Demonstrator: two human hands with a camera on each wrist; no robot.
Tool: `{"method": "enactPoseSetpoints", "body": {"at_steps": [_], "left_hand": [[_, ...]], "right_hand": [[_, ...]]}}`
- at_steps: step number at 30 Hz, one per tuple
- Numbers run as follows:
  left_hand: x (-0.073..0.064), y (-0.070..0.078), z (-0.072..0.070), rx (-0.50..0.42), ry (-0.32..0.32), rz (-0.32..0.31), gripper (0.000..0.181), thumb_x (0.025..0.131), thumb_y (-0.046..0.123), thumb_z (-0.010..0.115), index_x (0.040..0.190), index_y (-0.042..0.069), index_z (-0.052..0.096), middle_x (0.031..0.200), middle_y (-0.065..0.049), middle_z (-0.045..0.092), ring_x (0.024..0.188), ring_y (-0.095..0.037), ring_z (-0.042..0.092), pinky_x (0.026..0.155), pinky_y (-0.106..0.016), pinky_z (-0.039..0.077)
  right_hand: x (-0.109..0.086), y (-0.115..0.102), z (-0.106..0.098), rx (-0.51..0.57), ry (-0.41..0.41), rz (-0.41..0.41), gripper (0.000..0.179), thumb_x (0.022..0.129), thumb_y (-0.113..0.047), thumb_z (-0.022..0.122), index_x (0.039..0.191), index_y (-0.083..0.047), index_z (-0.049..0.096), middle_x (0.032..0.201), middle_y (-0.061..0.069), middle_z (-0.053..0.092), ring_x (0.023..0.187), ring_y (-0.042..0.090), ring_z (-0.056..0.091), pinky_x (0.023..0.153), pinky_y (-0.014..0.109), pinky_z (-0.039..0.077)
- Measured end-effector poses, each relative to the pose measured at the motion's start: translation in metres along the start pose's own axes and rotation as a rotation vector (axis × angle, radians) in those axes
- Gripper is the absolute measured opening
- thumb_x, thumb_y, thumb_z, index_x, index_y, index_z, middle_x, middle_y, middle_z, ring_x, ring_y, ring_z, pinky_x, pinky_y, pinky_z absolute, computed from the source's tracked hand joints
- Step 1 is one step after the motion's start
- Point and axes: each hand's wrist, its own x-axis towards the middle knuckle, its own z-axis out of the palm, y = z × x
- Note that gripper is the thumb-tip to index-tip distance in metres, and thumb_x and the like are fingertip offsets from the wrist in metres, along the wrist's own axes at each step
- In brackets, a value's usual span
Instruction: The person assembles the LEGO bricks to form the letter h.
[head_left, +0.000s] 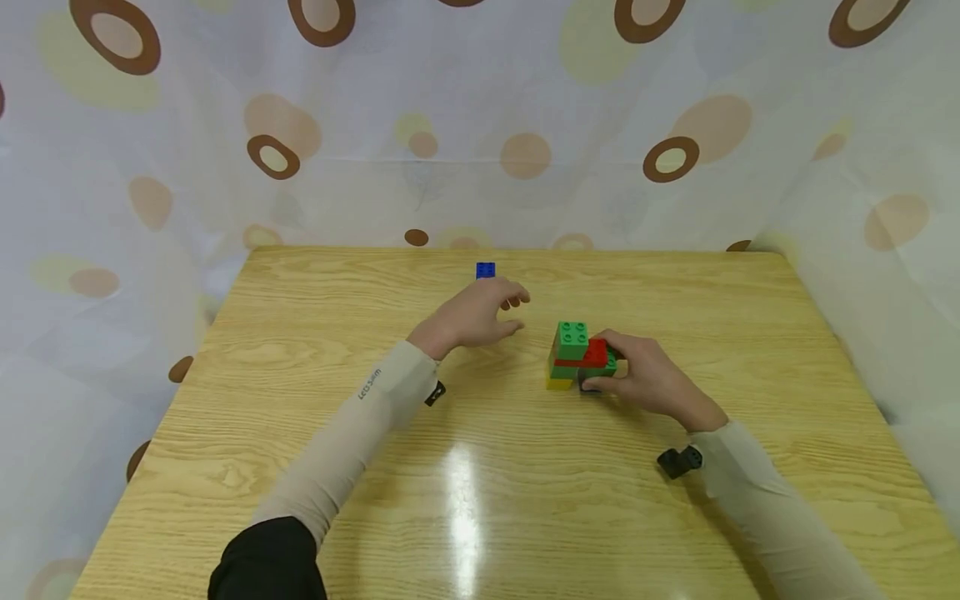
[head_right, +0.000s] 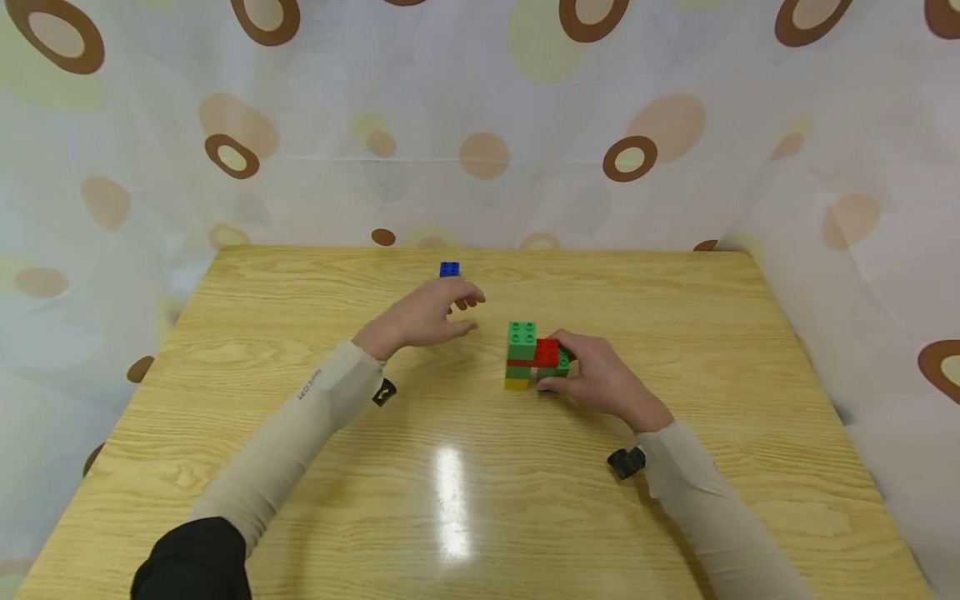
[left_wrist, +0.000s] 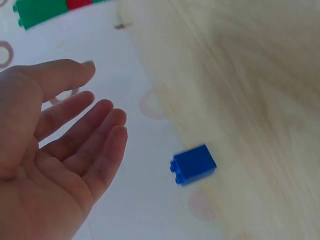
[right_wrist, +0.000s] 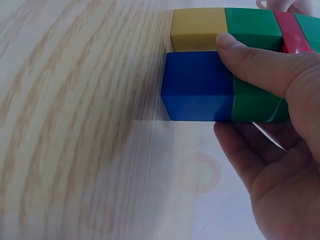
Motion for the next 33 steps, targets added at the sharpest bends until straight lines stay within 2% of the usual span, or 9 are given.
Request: {"method": "enactPoseSetpoints", "body": {"at_steps": [7,15,21,27,33], "left_hand": [[0.007,-0.017,-0.018,0.046,0.077,-0.086,0.038,0.101,0.018,0.064,0.136,0.004,0.06,0.136,-0.013,0.062,0.121,-0.029,0.061,0.103,-0.039,0.05],[0.019,-0.029,-0.024,0.12,0.158,-0.226,0.039,0.102,0.022,0.061,0.139,0.008,0.059,0.141,-0.013,0.055,0.127,-0.029,0.055,0.104,-0.042,0.051],[0.028,-0.037,-0.024,0.156,0.131,-0.276,0.045,0.103,0.022,0.061,0.145,0.007,0.053,0.151,-0.014,0.047,0.14,-0.03,0.045,0.112,-0.041,0.044],[0.035,-0.044,-0.02,0.149,0.096,-0.331,0.053,0.103,0.023,0.061,0.151,0.009,0.046,0.156,-0.014,0.041,0.14,-0.029,0.045,0.109,-0.043,0.047],[0.042,-0.05,-0.017,0.163,0.076,-0.35,0.055,0.103,0.024,0.061,0.153,0.008,0.044,0.158,-0.012,0.04,0.144,-0.028,0.041,0.111,-0.042,0.045]], "right_hand": [[-0.001,0.001,0.0,-0.001,-0.01,0.003,0.047,0.082,-0.018,0.086,0.122,-0.008,0.062,0.113,0.008,0.073,0.109,0.033,0.071,0.09,0.049,0.058],[0.0,0.001,0.0,0.002,-0.012,-0.011,0.046,0.082,-0.016,0.086,0.12,-0.008,0.062,0.112,0.008,0.073,0.108,0.032,0.071,0.09,0.049,0.058],[-0.001,0.002,0.002,0.001,-0.012,-0.018,0.045,0.082,-0.015,0.086,0.119,-0.008,0.062,0.112,0.008,0.074,0.108,0.031,0.071,0.089,0.049,0.058],[-0.002,0.002,0.003,-0.017,0.0,-0.04,0.045,0.081,-0.016,0.086,0.119,-0.009,0.062,0.112,0.007,0.073,0.108,0.031,0.071,0.089,0.049,0.058],[-0.001,0.002,0.003,-0.014,0.009,-0.05,0.044,0.081,-0.015,0.086,0.118,-0.009,0.062,0.111,0.006,0.074,0.106,0.03,0.071,0.088,0.048,0.058]]}}
